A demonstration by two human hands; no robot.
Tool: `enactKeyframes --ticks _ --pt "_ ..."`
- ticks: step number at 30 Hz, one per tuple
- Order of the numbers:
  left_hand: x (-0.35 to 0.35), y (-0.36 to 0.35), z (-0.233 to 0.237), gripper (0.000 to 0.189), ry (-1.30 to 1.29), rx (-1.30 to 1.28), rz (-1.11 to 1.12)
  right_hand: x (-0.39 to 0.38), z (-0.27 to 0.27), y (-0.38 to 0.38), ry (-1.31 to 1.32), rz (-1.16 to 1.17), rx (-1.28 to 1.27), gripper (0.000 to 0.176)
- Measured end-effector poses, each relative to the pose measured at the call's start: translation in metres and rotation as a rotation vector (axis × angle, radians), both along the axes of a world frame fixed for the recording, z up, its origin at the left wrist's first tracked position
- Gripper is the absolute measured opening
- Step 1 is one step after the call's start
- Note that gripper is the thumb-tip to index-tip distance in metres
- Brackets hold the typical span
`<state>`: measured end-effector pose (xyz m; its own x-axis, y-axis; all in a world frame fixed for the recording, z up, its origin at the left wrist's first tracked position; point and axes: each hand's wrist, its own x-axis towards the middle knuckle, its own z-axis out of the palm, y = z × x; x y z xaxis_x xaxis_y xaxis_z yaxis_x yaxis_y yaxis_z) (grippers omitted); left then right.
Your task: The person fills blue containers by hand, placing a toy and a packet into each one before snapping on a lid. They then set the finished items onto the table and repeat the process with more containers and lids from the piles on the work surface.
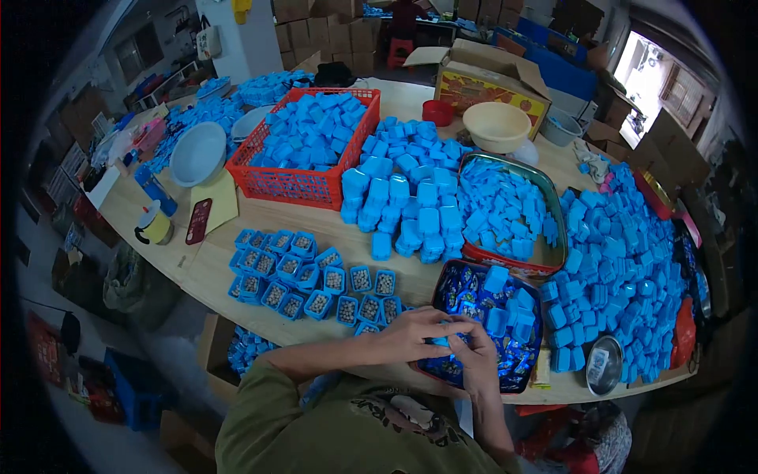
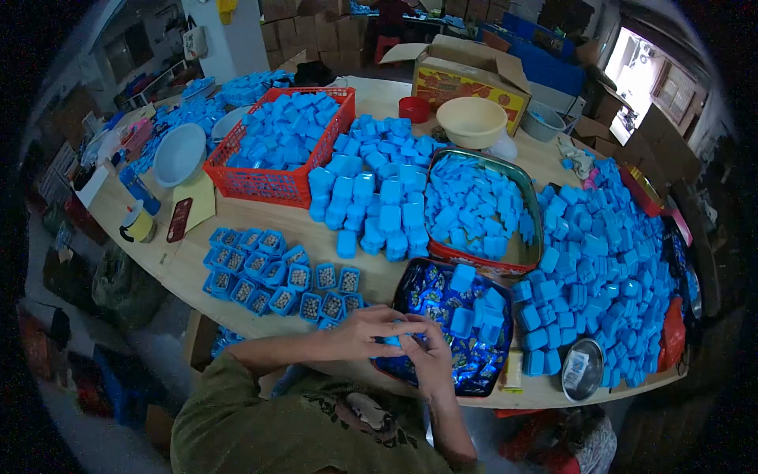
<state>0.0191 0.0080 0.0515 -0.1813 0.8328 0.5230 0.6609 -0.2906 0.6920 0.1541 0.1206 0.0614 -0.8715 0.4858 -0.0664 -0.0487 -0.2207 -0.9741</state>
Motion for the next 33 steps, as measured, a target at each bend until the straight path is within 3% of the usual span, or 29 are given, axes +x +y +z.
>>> enactKeyframes --ticks 3,7,10,12,13,15,18,25,31,33 --pt "0.002 -0.001 0.007 0.049 0.038 -0.005 -0.006 0.004 -0.006 0.001 0.085 -0.068 0.161 0.023" --pt "0.001 -0.002 0.0 0.044 0.131 0.047 -0.029 0.009 -0.015 0.004 0.072 -0.094 0.172 0.026" --pt "0.002 -0.002 -0.002 0.037 0.159 0.106 -0.031 0.011 -0.024 0.01 0.117 0.024 0.097 0.021" --pt "0.002 -0.001 0.001 0.035 0.172 0.12 -0.05 0.008 -0.033 0.011 0.107 0.055 -0.092 0.038" --pt "0.002 -0.001 0.003 0.033 0.185 0.134 -0.072 0.009 -0.03 0.011 0.105 0.058 -0.092 0.038" --pt "0.002 -0.001 0.006 0.034 0.18 0.146 -0.092 0.012 -0.016 0.008 -0.024 0.193 -0.561 0.059" --pt "0.002 -0.003 0.011 0.035 0.174 0.146 -0.143 0.014 -0.017 0.002 -0.024 0.166 -0.589 0.068" --pt "0.001 -0.004 0.009 0.033 0.119 0.081 -0.197 0.016 -0.027 -0.006 0.02 0.057 -0.536 0.057" --pt "-0.004 -0.001 -0.022 0.034 0.067 0.038 -0.122 0.01 -0.049 -0.003 0.069 0.08 -0.545 0.045" --pt "-0.006 0.003 -0.017 0.037 -0.086 -0.024 -0.054 0.002 -0.036 0.002 -0.107 0.023 -0.413 0.041"
